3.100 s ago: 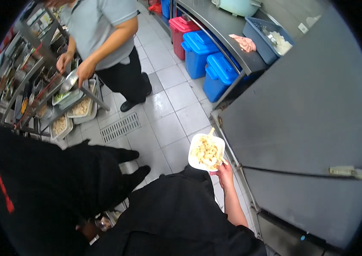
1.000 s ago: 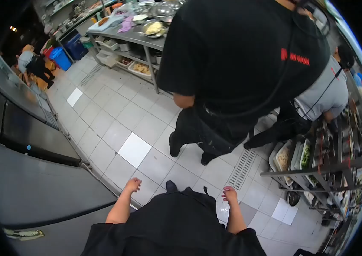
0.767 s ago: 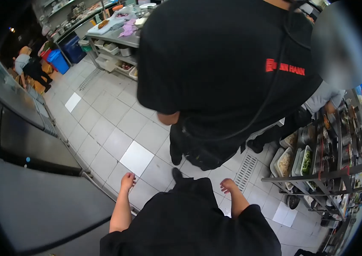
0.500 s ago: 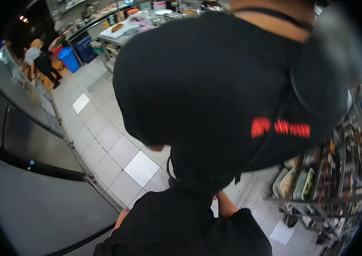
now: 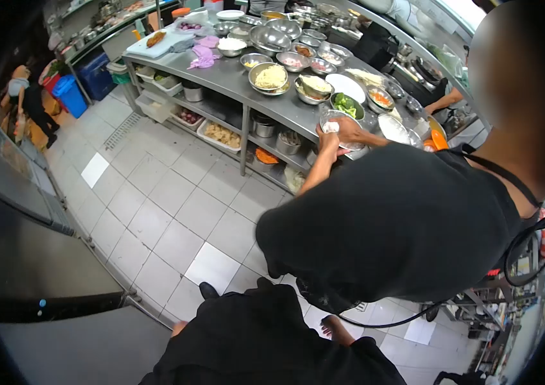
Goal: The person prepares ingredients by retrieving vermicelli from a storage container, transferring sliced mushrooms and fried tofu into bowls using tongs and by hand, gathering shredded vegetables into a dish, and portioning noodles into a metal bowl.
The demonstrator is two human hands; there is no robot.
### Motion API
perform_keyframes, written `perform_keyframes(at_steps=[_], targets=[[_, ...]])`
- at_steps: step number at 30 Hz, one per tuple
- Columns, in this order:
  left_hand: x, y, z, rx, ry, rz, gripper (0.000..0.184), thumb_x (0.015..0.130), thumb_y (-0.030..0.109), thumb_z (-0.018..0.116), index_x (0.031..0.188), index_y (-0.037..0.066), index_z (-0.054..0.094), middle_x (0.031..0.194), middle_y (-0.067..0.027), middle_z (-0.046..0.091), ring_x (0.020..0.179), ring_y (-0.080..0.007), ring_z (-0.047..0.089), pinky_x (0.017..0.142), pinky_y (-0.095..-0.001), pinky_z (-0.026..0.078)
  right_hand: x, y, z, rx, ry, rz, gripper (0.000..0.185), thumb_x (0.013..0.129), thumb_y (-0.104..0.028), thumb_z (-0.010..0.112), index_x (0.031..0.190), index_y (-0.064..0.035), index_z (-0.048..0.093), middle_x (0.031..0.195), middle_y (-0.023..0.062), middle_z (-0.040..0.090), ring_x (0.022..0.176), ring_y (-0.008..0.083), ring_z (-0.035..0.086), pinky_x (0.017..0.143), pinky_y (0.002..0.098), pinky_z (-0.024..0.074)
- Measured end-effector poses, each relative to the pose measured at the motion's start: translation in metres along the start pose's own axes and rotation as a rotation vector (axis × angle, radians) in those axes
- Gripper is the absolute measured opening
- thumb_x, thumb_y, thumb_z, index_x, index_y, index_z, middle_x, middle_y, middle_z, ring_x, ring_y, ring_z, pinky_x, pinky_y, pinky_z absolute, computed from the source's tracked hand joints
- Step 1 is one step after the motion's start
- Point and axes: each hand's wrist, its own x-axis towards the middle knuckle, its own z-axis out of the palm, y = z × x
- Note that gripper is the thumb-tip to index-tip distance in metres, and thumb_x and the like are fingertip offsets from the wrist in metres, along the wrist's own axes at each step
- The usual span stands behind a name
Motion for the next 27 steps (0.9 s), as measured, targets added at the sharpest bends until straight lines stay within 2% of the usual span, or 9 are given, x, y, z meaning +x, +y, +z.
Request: perform_keyframes(at_steps=[2,7,14,20,22,24,25,26,27], targets=[[0.034,0.039,-0.047,-0.239,0.034,-0.059,0.019,0.092,0.024,0.054,0.098,0.006,0.056,0.071,-0.0086,0.058,0.05,-0.0212,0.059,0.039,-0.0359,0.046,-0.002,-0.026,0.034,0.025,-0.001,0.004,0.029,0.089,-0.029,0.055,0.1,-0.0049,0.064,0.092,0.0118,0.069,0.073,0.0252,0.068,0.059,0.0432,0.0556],[0.06,0.16,-0.136,-0.013,0.095,-0.055,0.021,0.09,0.025,0.057,0.099,0.006,0.057,0.072,-0.0071,0.059,0.053,-0.0206,0.062,0.04,-0.0346,0.047,0.001,-0.086,0.1,0.05,0.014,0.001,0.029,0.089,-0.029,0.054,0.1,-0.0041,0.064,0.091,0.0127,0.069,0.071,0.0257,0.068,0.06,0.0438,0.0558],[0.143,0.388,-0.079,0.383,-0.123,0.502,0.034,0.087,0.032,0.062,0.102,0.002,0.064,0.079,-0.0097,0.067,0.062,-0.0204,0.067,0.055,-0.0332,0.052,0.037,-0.196,0.133,0.113,0.075,-0.028,0.029,0.088,-0.027,0.053,0.099,-0.003,0.065,0.09,0.0139,0.069,0.069,0.0264,0.068,0.061,0.0448,0.0561],[0.164,0.503,-0.086,0.527,-0.205,0.6,0.032,0.091,0.033,0.06,0.103,0.003,0.064,0.086,-0.0112,0.068,0.068,-0.0212,0.068,0.064,-0.032,0.053,0.063,-0.317,0.128,0.356,0.309,-0.051,0.026,0.087,-0.026,0.054,0.092,-0.004,0.066,0.08,0.0124,0.069,0.066,0.0229,0.068,0.06,0.0411,0.0557],[0.194,0.499,-0.124,0.706,-0.149,0.5,0.026,0.092,0.028,0.059,0.101,0.004,0.064,0.089,-0.0142,0.068,0.069,-0.0245,0.068,0.068,-0.0361,0.054,0.044,-0.366,0.109,0.412,0.459,-0.134,0.024,0.085,-0.023,0.053,0.091,-0.0038,0.065,0.075,0.011,0.068,0.06,0.0209,0.067,0.051,0.0355,0.0539],[0.292,0.439,-0.194,0.957,-0.176,0.767,0.021,0.089,0.021,0.056,0.095,0.003,0.063,0.079,-0.0118,0.065,0.062,-0.0235,0.066,0.05,-0.0374,0.051,0.05,-0.403,0.09,0.372,0.673,-0.249,0.023,0.085,-0.024,0.054,0.094,-0.0059,0.065,0.078,0.0102,0.068,0.061,0.0202,0.067,0.05,0.0347,0.053],[0.273,0.453,-0.212,1.87,-0.275,0.95,0.018,0.089,0.02,0.058,0.098,0.005,0.064,0.096,-0.0176,0.069,0.077,-0.0319,0.069,0.071,-0.0475,0.054,0.071,-0.41,0.079,0.303,0.829,-0.324,0.023,0.085,-0.024,0.055,0.095,-0.007,0.066,0.079,0.0098,0.068,0.062,0.0198,0.067,0.049,0.0344,0.0525],[0.256,0.457,-0.213,1.485,-0.235,0.027,0.022,0.086,0.015,0.059,0.105,0.007,0.065,0.105,-0.0179,0.069,0.093,-0.0319,0.068,0.076,-0.0469,0.054,0.081,-0.422,0.069,0.257,0.959,-0.385,0.023,0.085,-0.025,0.055,0.097,-0.008,0.066,0.08,0.0095,0.068,0.062,0.0194,0.067,0.049,0.034,0.0521],[0.25,0.443,-0.235,1.655,-0.312,0.292,0.026,0.082,0.016,0.063,0.106,0.007,0.069,0.101,-0.0203,0.069,0.099,-0.0312,0.067,0.081,-0.0449,0.054,0.066,-0.443,0.055,0.246,1.035,-0.422,0.022,0.085,-0.024,0.056,0.097,-0.0084,0.066,0.08,0.0088,0.068,0.063,0.0189,0.067,0.049,0.0337,0.0517]])
